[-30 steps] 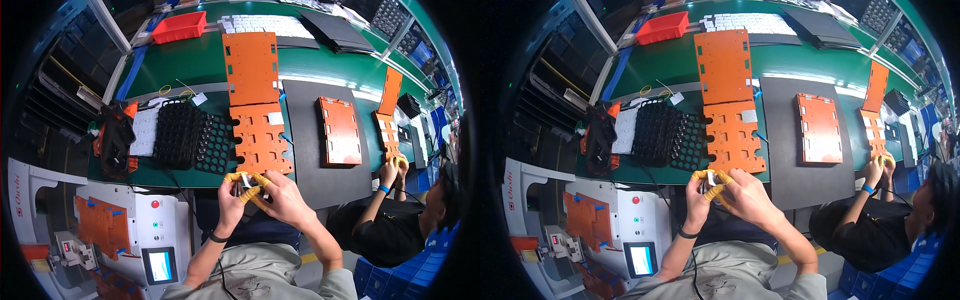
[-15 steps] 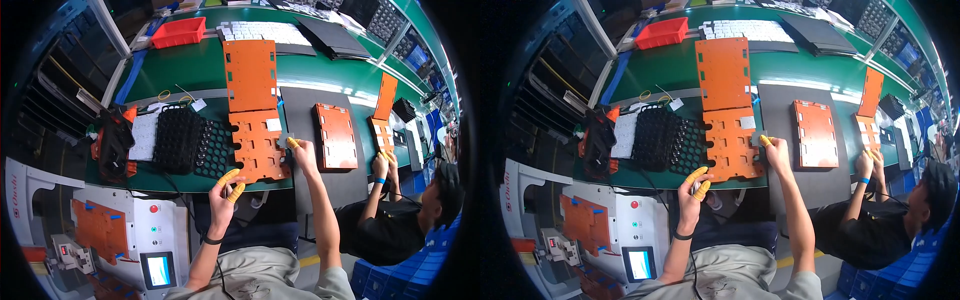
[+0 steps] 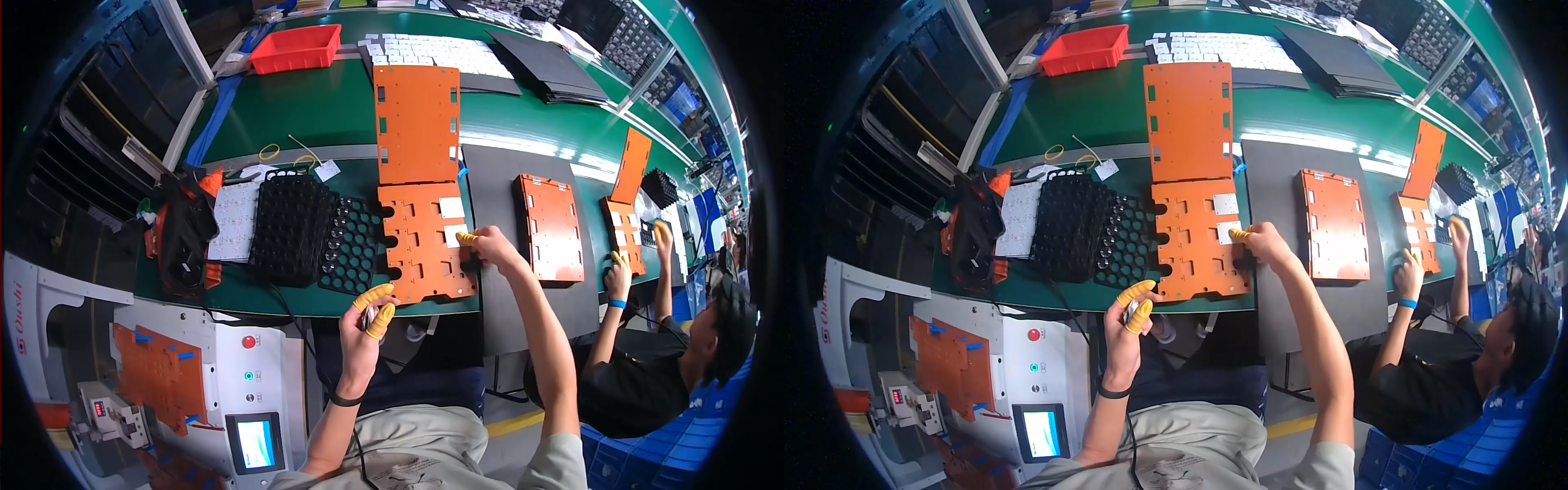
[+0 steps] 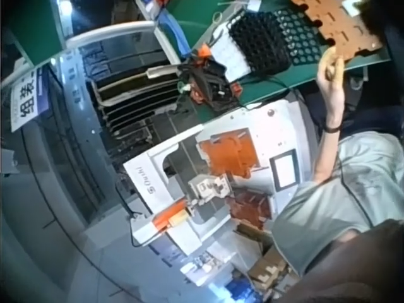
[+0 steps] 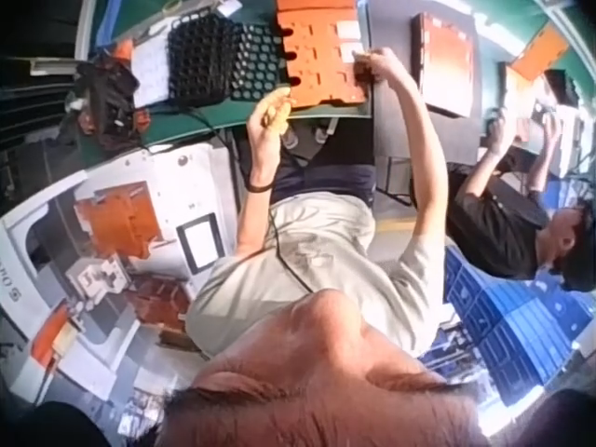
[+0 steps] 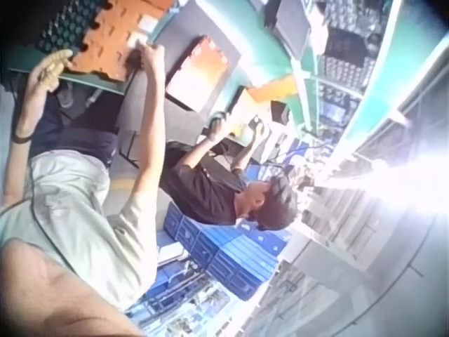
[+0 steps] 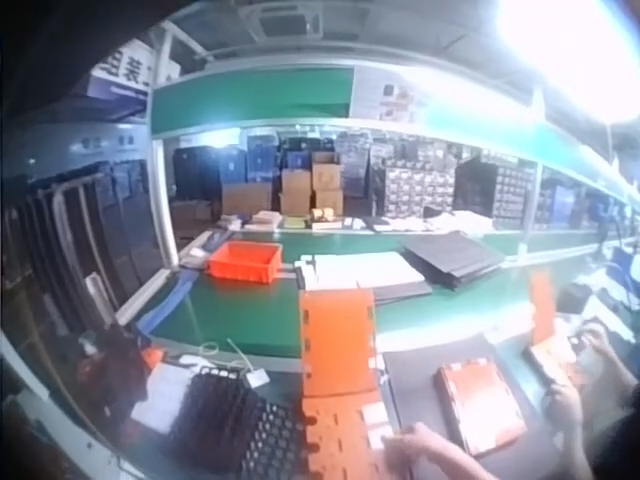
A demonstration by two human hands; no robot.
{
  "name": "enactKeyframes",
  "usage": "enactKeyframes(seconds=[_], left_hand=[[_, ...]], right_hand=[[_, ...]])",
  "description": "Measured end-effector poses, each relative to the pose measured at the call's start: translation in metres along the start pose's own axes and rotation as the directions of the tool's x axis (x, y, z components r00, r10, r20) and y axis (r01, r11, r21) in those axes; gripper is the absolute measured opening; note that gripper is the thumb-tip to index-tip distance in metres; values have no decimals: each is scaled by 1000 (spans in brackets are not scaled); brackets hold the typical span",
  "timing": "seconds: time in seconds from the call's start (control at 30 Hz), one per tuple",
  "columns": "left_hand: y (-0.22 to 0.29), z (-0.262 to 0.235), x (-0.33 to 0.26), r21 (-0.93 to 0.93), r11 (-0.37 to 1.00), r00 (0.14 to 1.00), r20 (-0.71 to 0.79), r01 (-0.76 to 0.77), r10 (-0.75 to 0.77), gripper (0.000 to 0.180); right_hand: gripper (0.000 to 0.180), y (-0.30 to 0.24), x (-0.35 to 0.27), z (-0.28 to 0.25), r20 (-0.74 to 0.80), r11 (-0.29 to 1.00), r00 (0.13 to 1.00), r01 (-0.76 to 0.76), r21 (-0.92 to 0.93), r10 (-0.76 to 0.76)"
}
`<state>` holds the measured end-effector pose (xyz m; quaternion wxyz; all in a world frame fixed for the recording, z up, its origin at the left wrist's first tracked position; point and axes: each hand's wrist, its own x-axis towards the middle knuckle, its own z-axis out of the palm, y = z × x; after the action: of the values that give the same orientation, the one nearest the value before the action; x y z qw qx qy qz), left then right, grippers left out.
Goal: Assembling small electronic components into plastic fixtures and using a testing machine to process them.
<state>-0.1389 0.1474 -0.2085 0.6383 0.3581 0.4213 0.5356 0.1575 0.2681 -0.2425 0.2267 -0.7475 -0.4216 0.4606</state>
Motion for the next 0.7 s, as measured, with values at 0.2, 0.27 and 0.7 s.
enactKeyframes(seconds=[0.2, 0.27, 0.7], left_hand=[[-15, -3, 14, -351, 921, 978, 176, 170, -114, 52], [-9, 1, 19, -425, 878, 973, 160, 220, -167, 58], [26, -16, 18, -280, 896, 934, 204, 344, -295, 57]], right_hand=[[28, -29, -31, 12, -270, 717, 767, 327, -616, -582], [34, -66, -76, 31, -193, 716, 731, 516, -469, -654], [46, -95, -131, 86, 422, 498, 436, 866, 44, -795]])
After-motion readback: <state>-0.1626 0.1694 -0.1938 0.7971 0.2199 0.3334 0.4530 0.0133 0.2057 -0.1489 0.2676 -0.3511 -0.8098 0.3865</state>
